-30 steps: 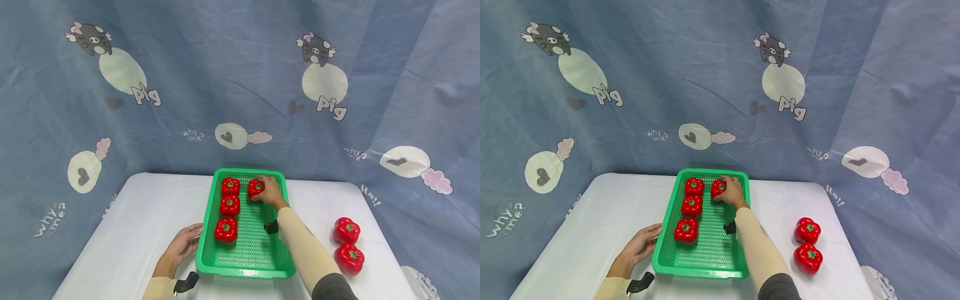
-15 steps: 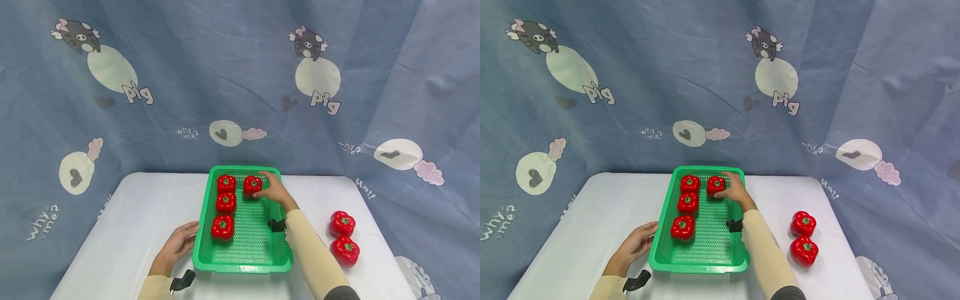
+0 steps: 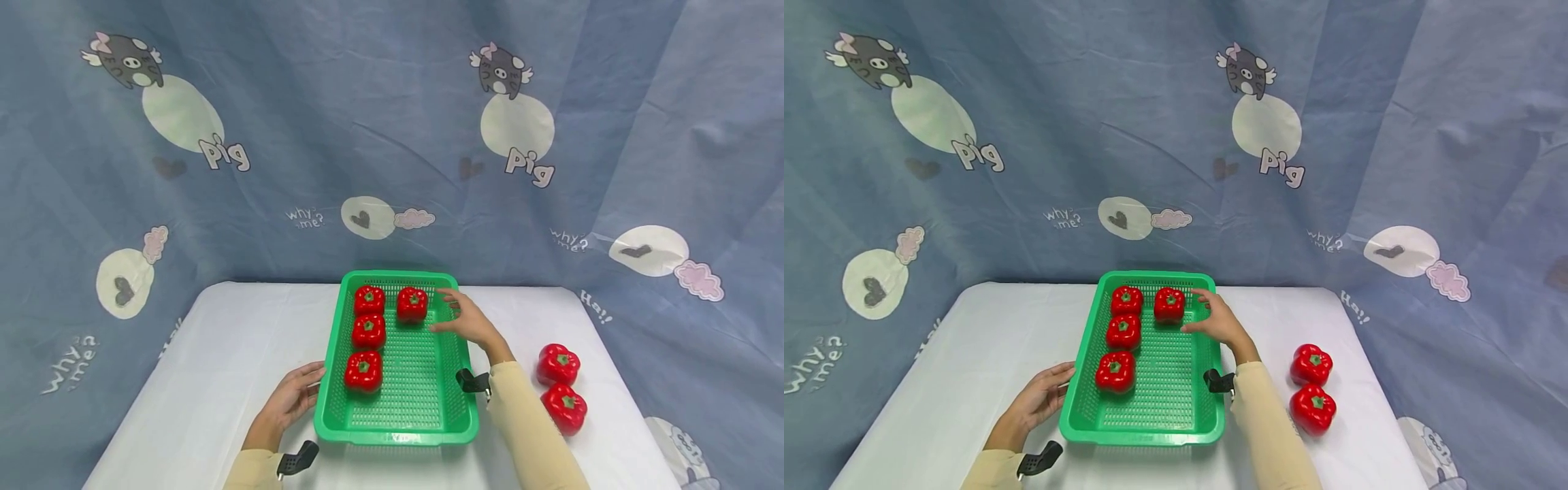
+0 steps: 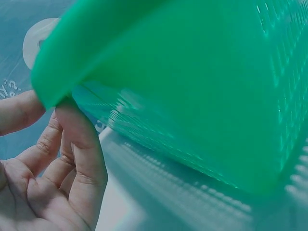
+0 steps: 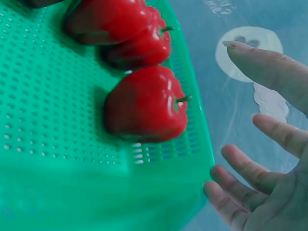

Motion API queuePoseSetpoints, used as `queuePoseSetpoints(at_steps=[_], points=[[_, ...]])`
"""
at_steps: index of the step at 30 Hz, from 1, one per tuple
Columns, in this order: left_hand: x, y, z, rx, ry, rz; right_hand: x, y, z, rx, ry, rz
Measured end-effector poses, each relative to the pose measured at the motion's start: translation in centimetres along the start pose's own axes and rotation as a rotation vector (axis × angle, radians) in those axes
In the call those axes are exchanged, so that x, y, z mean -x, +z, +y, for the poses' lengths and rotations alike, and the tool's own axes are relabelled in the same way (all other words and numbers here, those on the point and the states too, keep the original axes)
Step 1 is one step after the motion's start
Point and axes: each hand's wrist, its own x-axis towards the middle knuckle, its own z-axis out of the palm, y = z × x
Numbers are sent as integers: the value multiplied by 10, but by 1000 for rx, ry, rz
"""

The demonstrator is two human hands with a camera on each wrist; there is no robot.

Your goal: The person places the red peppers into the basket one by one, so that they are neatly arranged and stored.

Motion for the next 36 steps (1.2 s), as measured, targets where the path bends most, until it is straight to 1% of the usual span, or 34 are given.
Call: queuePoseSetpoints(at_steps=[4,11,16,20,24,29,31,36], points=[[-1,0,0,-9,1,0,10,-6,5,19,-7,22],[-1,0,-1,14,2,14,30,-16,9,85,5,54],[-2,-1,-1,30,-10,15,43,-23,14,137,-18,70],[-2,-1,-1,34,-14,5,55,-31,19,152,-27,86],[-2,-2,0,29,-14,3,67,-38,25,170,-17,98],[-3,-1,0,38,-15,-2,84,-51,33,158,-19,118],[-3,0,0,38,-16,-7,92,-57,36,180,-33,131],[-3,-1,0,32,-18,-5,106,-71,40,278,-73,160]])
